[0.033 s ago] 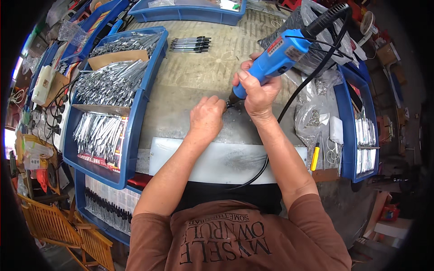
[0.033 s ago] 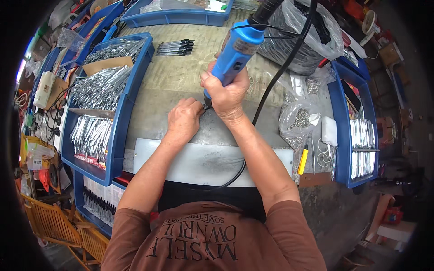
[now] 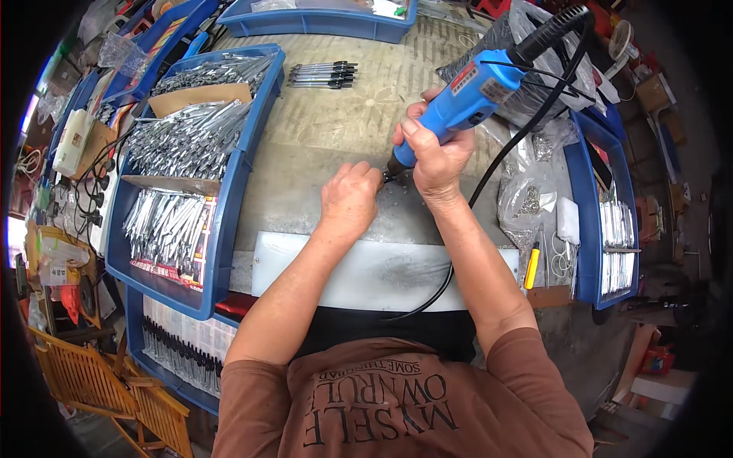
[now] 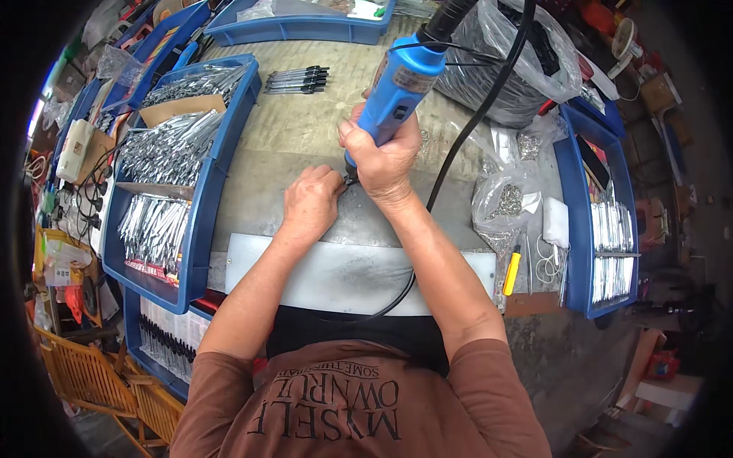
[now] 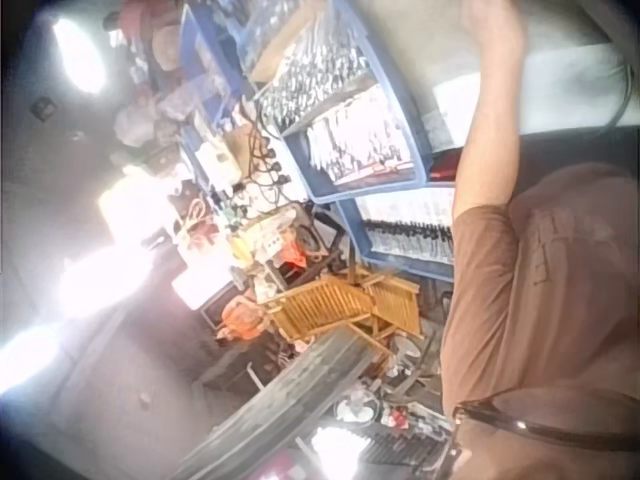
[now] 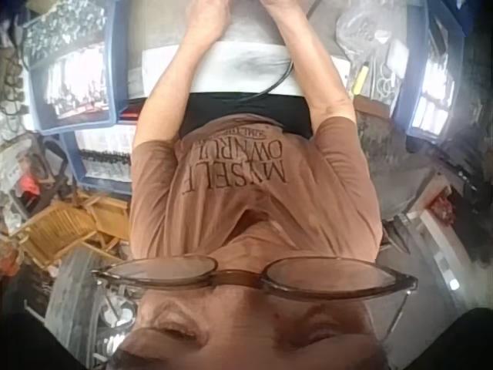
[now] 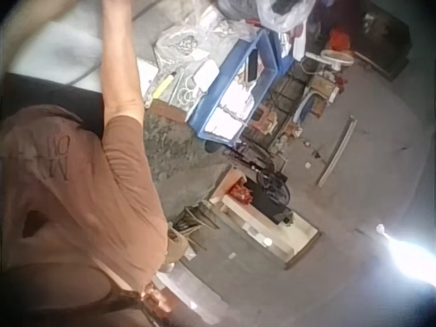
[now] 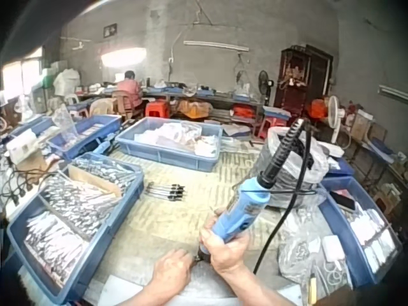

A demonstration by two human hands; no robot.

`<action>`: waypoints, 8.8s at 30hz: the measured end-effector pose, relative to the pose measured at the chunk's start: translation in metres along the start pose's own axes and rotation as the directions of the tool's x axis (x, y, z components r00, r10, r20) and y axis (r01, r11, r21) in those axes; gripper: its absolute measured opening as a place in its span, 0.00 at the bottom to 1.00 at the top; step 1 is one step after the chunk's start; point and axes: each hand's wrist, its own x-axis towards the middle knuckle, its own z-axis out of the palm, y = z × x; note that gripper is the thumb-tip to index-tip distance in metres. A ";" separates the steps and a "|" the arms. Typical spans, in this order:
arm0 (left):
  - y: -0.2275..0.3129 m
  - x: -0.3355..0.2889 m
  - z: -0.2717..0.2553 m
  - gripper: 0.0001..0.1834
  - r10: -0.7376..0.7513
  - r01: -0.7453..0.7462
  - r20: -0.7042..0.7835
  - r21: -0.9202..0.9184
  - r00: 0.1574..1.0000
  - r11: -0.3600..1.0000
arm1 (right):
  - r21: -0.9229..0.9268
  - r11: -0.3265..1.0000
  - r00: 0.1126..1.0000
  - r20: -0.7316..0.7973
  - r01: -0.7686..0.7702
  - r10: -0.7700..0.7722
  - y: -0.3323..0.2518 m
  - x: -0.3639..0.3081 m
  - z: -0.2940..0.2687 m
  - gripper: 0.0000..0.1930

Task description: The person assembles small metal components by attaching pieces together using an electric screwdriver, then places the completed parts into a storage tray by hand.

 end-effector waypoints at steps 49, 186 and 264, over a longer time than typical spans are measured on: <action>-0.029 -0.010 -0.047 0.05 0.171 -0.181 0.156 0.054 0.973 0.982 | -0.105 0.982 0.946 -0.271 0.157 -0.180 -0.027 0.003 -0.054 0.20; -0.057 0.080 -0.014 0.08 0.235 -0.252 0.111 0.170 0.966 0.953 | 0.014 0.993 0.914 -0.394 0.113 -0.099 -0.031 0.015 -0.074 0.21; -0.010 0.012 -0.016 0.06 -0.098 0.110 0.126 -0.092 0.987 0.990 | 0.037 0.989 0.915 -0.385 0.143 -0.118 -0.034 0.014 -0.070 0.19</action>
